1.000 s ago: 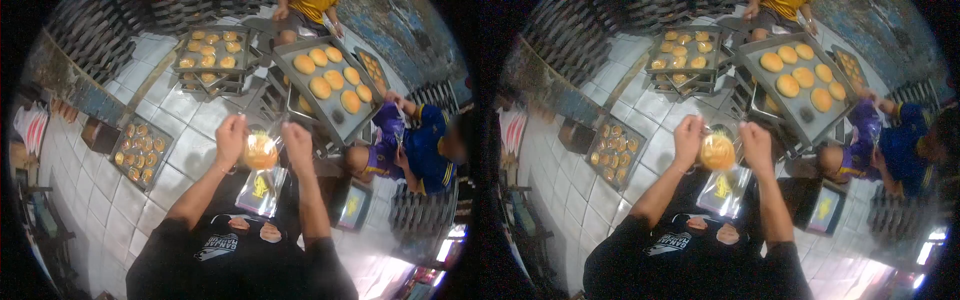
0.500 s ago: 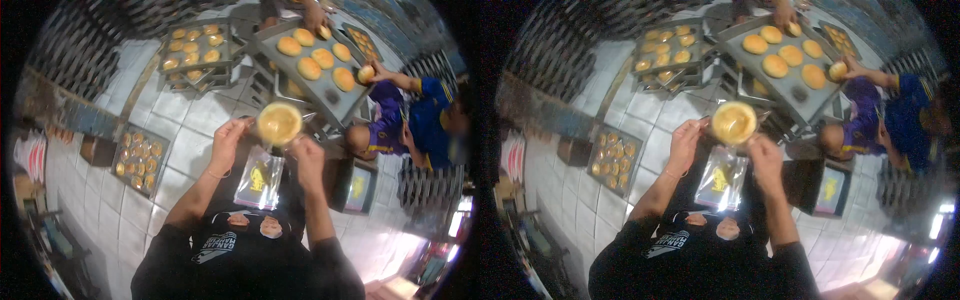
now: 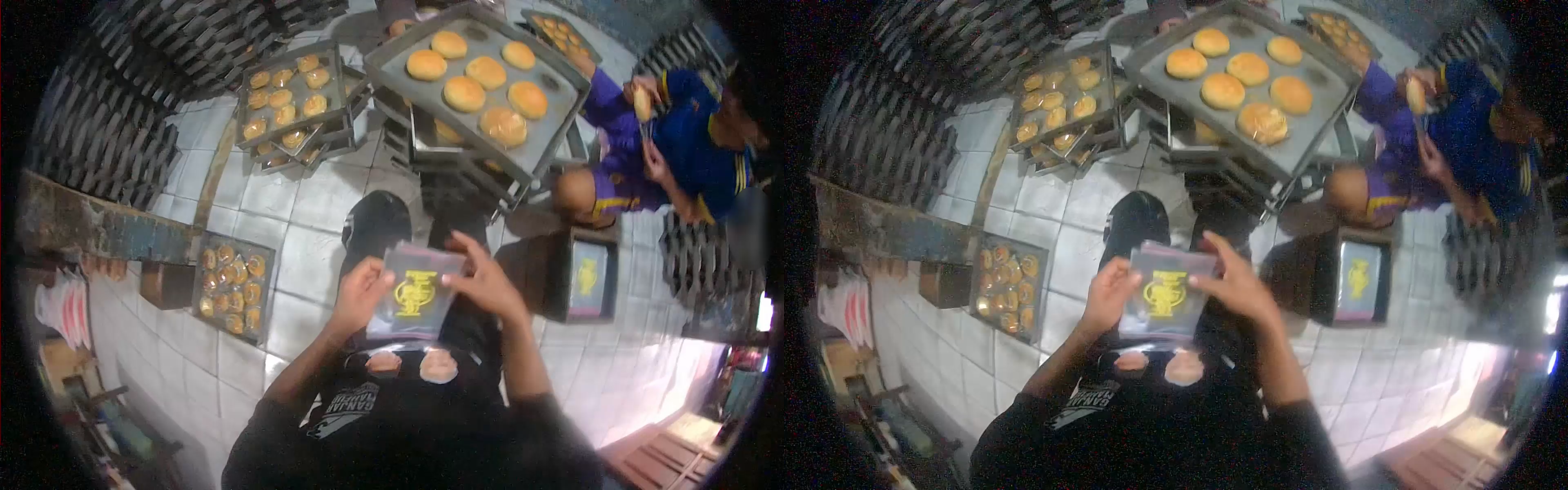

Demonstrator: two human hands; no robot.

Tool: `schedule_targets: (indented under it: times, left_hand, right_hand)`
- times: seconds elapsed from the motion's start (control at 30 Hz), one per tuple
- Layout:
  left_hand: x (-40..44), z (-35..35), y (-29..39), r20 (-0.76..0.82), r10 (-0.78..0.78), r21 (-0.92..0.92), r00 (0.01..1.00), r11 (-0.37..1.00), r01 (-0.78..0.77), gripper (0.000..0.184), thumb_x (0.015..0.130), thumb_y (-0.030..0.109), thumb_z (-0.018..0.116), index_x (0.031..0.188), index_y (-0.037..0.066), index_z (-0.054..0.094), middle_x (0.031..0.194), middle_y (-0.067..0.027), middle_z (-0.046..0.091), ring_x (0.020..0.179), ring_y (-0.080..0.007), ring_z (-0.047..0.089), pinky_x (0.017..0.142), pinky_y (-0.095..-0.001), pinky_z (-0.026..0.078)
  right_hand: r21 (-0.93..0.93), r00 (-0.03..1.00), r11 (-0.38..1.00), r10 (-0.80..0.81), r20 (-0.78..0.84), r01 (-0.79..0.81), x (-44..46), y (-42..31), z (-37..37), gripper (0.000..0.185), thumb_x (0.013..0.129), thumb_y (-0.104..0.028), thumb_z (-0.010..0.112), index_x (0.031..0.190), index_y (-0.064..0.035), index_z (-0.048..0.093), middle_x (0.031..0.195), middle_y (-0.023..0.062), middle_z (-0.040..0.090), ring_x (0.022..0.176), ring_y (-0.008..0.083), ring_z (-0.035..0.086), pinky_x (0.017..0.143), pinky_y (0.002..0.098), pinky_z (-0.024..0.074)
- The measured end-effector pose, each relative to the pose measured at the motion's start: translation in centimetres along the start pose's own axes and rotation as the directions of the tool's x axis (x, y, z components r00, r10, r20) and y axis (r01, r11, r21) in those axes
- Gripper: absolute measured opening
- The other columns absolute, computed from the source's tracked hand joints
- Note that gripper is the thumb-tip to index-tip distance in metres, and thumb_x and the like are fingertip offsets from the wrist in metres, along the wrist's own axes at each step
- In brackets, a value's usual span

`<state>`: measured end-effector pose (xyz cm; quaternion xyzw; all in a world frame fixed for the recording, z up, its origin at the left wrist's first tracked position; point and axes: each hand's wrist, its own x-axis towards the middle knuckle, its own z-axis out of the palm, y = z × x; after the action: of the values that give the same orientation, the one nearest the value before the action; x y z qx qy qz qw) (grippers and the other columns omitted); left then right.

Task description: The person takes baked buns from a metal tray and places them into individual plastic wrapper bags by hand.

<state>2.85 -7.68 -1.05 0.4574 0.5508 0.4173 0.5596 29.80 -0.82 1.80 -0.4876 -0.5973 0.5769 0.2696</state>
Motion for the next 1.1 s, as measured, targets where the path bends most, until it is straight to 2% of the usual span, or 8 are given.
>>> schedule_targets:
  times: [0.13, 0.2, 0.37, 0.5, 0.63, 0.67, 0.77, 1.1]
  left_hand:
    - [-1.0, 1.7, 1.6, -0.121, 0.069, -0.239, 0.990, 0.966, -0.097, 0.042, 0.099, 0.006, 0.066, 0.138, -0.001, 0.053, 0.132, -0.0197, 0.064, 0.123, -0.0213, 0.060, 0.103, -0.0321, 0.048]
    - [-0.6, 0.8, 1.5, -0.172, 0.333, 0.432, 0.927, 0.871, -0.233, 0.046, 0.094, 0.005, 0.068, 0.139, 0.003, 0.059, 0.153, -0.0210, 0.051, 0.146, -0.0345, 0.043, 0.117, -0.0455, 0.039]
    - [-0.5, -0.9, -1.4, 0.099, 0.594, 0.870, 0.798, 0.337, -0.359, 0.035, 0.077, 0.018, 0.081, 0.112, 0.013, 0.078, 0.152, -0.0115, 0.055, 0.146, -0.0398, 0.042, 0.116, -0.0563, 0.038]
    - [-0.7, -1.2, -0.1, 0.343, 0.651, 0.771, 0.677, 0.216, -0.599, 0.037, 0.083, 0.013, 0.078, 0.119, 0.010, 0.075, 0.155, -0.0131, 0.052, 0.147, -0.0386, 0.042, 0.117, -0.0514, 0.040]
    - [0.1, 0.3, 1.4, -0.194, 0.252, -0.004, 0.948, 0.966, -0.257, 0.030, 0.096, 0.016, 0.069, 0.123, 0.002, 0.071, 0.135, -0.0188, 0.066, 0.123, -0.0290, 0.064, 0.106, -0.0383, 0.050]
    - [1.1, -1.6, 0.9, 0.095, 0.067, -0.009, 0.993, 0.998, -0.066, 0.029, 0.098, 0.018, 0.068, 0.121, 0.000, 0.071, 0.119, -0.0160, 0.072, 0.107, -0.0245, 0.069, 0.095, -0.0364, 0.054]
    - [2.8, -2.4, 1.2, 0.216, -0.060, -0.200, 0.974, 0.974, 0.105, 0.027, 0.102, 0.022, 0.066, 0.109, -0.003, 0.074, 0.078, -0.0066, 0.075, 0.070, -0.0150, 0.071, 0.065, -0.0301, 0.056]
    - [5.7, -3.2, -0.6, -0.080, -0.301, -0.537, 0.950, 0.816, 0.213, 0.026, 0.104, 0.026, 0.065, 0.089, 0.005, 0.067, 0.065, 0.0028, 0.060, 0.054, -0.0054, 0.052, 0.048, -0.0246, 0.038]
  right_hand:
    - [-0.009, 0.959, 0.996, 0.093, 0.269, -0.094, 1.4, -1.6, -0.7, 0.050, 0.092, -0.018, 0.076, 0.135, 0.0009, 0.060, 0.121, 0.0130, 0.069, 0.108, 0.0160, 0.064, 0.093, 0.0323, 0.0526]
    - [-0.152, 0.941, 0.985, 0.124, 0.316, -0.078, 2.5, -0.5, 0.1, 0.050, 0.091, -0.018, 0.076, 0.134, 0.0009, 0.061, 0.124, 0.0160, 0.068, 0.108, 0.0200, 0.067, 0.095, 0.0346, 0.0531]
    - [-0.641, 0.837, 0.604, -0.534, 0.116, 0.474, 1.3, 0.0, 2.2, 0.055, 0.081, -0.015, 0.081, 0.130, -0.0015, 0.061, 0.133, 0.0236, 0.061, 0.122, 0.0435, 0.059, 0.101, 0.0473, 0.0490]
    - [-0.682, 0.817, 0.560, -0.568, 0.097, 0.470, -0.9, -3.6, 2.4, 0.040, 0.083, -0.011, 0.080, 0.120, -0.0023, 0.066, 0.119, 0.0213, 0.066, 0.111, 0.0400, 0.064, 0.092, 0.0469, 0.0515]
    - [-0.526, 0.958, 0.801, -0.247, 0.145, 0.286, -0.1, -8.0, 0.6, 0.017, 0.088, -0.009, 0.077, 0.103, -0.0013, 0.071, 0.092, 0.0143, 0.067, 0.090, 0.0322, 0.068, 0.078, 0.0389, 0.0542]
    - [-0.507, 0.920, 0.768, -0.336, 0.202, 0.391, 1.6, -9.9, -0.2, 0.019, 0.089, -0.009, 0.077, 0.105, -0.0012, 0.070, 0.093, 0.0125, 0.067, 0.090, 0.0298, 0.068, 0.079, 0.0382, 0.0545]
    - [-0.104, 0.931, 0.933, -0.326, 0.161, 0.345, 10.0, -12.7, -3.5, 0.025, 0.094, -0.013, 0.074, 0.116, -0.0020, 0.070, 0.099, 0.0074, 0.070, 0.093, 0.0211, 0.069, 0.082, 0.0358, 0.0553]
    - [-0.775, 0.982, 0.630, -0.110, -0.154, -0.051, 45.5, -12.1, -10.3, 0.073, 0.098, -0.061, 0.060, 0.104, 0.0104, 0.073, 0.093, 0.0193, 0.074, 0.095, 0.0223, 0.072, 0.087, 0.0368, 0.0551]
